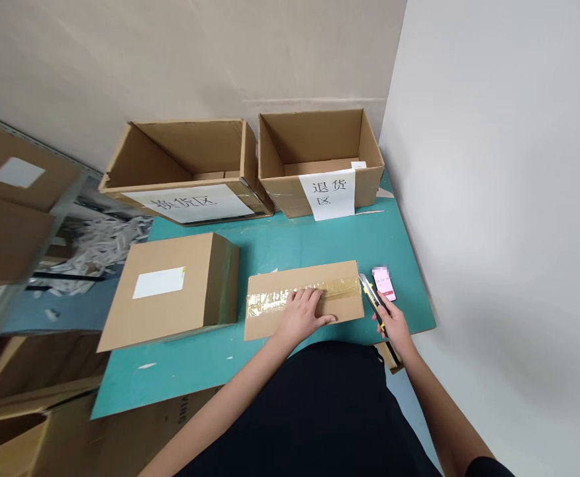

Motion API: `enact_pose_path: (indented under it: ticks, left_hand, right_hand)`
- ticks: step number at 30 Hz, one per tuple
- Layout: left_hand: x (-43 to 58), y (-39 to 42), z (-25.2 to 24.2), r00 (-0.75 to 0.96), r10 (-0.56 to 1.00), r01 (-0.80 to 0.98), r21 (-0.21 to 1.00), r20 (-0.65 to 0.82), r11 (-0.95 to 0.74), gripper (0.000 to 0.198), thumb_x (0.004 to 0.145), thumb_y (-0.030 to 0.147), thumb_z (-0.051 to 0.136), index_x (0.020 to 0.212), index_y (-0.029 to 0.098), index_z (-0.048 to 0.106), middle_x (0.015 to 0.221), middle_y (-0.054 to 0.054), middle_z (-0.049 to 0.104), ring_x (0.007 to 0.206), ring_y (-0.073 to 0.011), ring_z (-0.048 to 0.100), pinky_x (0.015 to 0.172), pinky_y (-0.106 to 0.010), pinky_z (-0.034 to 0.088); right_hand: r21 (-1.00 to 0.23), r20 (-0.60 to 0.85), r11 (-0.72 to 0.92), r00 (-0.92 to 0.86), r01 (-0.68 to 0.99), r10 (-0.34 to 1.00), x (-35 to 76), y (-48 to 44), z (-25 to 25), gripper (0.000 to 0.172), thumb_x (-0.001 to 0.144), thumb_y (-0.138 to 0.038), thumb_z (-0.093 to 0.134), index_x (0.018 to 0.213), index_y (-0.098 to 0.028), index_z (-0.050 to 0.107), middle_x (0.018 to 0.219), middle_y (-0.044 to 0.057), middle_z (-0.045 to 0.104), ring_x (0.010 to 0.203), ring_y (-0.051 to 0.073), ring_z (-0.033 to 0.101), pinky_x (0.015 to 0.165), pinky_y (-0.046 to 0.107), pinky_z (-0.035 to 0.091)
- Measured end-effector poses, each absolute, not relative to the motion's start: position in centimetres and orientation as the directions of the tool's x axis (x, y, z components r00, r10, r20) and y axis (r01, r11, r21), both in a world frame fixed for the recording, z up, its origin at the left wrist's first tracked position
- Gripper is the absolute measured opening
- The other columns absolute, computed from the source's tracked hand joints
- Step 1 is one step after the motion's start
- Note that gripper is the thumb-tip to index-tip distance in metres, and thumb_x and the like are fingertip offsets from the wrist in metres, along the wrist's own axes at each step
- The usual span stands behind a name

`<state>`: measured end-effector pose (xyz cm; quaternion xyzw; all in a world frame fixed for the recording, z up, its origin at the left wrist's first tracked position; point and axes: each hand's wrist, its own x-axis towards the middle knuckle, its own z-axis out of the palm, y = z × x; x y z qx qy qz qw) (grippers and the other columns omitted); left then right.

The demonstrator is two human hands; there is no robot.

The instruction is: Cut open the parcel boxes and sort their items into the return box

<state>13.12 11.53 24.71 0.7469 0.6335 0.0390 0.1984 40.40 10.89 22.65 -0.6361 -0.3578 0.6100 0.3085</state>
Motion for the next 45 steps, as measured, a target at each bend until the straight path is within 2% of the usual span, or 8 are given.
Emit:
enact_pose_path:
  ticks: [13,17,20,26,32,37,42,45]
  left_hand:
    - [12.9,11.3,24.1,0.179,0.972,0.905,0.414,-0.154,-0.101,0.057,0.085,0.064,0.063,0.127,0.025,0.061,0.121,-0.012,0.065,0.114,-0.0329,0.055,0.105,-0.047,0.033]
    - [12.9,12.1,24.5,0.152,0.977,0.904,0.421,-0.15,-0.076,0.031,0.1,0.042,0.048,0.114,0.023,0.068,0.113,-0.011,0.07,0.109,-0.0296,0.06,0.098,-0.043,0.038]
    - [12.7,13.4,25.2,0.158,0.956,0.924,0.378,-0.248,-0.054,0.033,0.101,0.021,0.038,0.104,0.022,0.071,0.1,-0.009,0.074,0.099,-0.0261,0.066,0.091,-0.038,0.042]
    - [12.1,16.1,27.1,0.191,0.904,0.939,0.341,-0.383,-0.053,0.044,0.097,0.02,0.042,0.138,0.027,0.055,0.098,-0.006,0.076,0.088,-0.0254,0.071,0.078,-0.032,0.045]
    - [11.9,17.6,28.2,0.323,0.863,0.931,0.294,-0.389,-0.216,0.039,0.088,0.019,0.06,0.128,0.022,0.058,0.101,-0.009,0.071,0.087,-0.0257,0.068,0.074,-0.032,0.046]
    - [12.0,18.2,29.1,0.404,0.854,0.914,0.191,-0.327,-0.358,0.044,0.081,0.022,0.075,0.122,0.021,0.059,0.112,-0.01,0.065,0.102,-0.0283,0.062,0.08,-0.035,0.048]
    - [12.2,18.5,29.4,0.452,0.835,0.892,0.132,-0.314,-0.433,0.04,0.081,0.022,0.076,0.118,0.02,0.061,0.113,-0.011,0.064,0.102,-0.0285,0.059,0.078,-0.036,0.048]
    - [12.0,18.4,29.2,0.474,0.825,0.88,0.138,-0.308,-0.454,0.043,0.083,0.022,0.073,0.123,0.018,0.06,0.116,-0.012,0.065,0.101,-0.0289,0.06,0.077,-0.036,0.048]
  right_hand:
    - [-0.799,-0.59,-0.588,0.028,0.13,0.807,41.3,8.2,23.9,0.086,0.076,-0.064,0.07,0.15,-0.024,0.049,0.071,-0.001,0.064,0.045,0.01,0.051,0.036,0.02,0.036]
    - [-0.808,-0.579,-0.579,0.04,0.106,0.815,41.1,8.1,23.3,0.085,0.079,-0.064,0.067,0.151,-0.024,0.047,0.075,0.0,0.065,0.047,0.009,0.052,0.038,0.019,0.037]
    - [-0.823,-0.561,-0.563,0.048,0.08,0.827,40.8,8.2,22.9,0.085,0.08,-0.064,0.066,0.152,-0.024,0.046,0.075,0.0,0.065,0.047,0.01,0.052,0.037,0.019,0.036]
    - [-0.833,-0.55,-0.551,0.036,0.052,0.835,40.9,8.5,23.1,0.082,0.082,-0.062,0.066,0.152,-0.023,0.047,0.075,0.0,0.064,0.048,0.01,0.053,0.036,0.018,0.035]
    - [-0.834,-0.55,-0.551,0.035,0.033,0.835,41.2,9.0,23.4,0.08,0.082,-0.061,0.067,0.15,-0.023,0.049,0.075,0.001,0.064,0.047,0.01,0.052,0.036,0.019,0.037]
    - [-0.832,-0.554,-0.554,0.022,0.036,0.832,41.3,9.3,23.2,0.081,0.082,-0.06,0.068,0.151,-0.024,0.048,0.075,0.0,0.065,0.047,0.009,0.052,0.036,0.019,0.037]
    - [-0.831,-0.554,-0.554,0.018,0.046,0.832,41.6,9.0,23.0,0.08,0.082,-0.06,0.067,0.151,-0.024,0.048,0.076,0.001,0.066,0.047,0.01,0.053,0.036,0.019,0.037]
    - [-0.829,-0.556,-0.556,0.022,0.058,0.831,41.6,8.8,23.0,0.08,0.082,-0.061,0.067,0.15,-0.023,0.049,0.075,0.001,0.066,0.047,0.01,0.053,0.036,0.019,0.037]
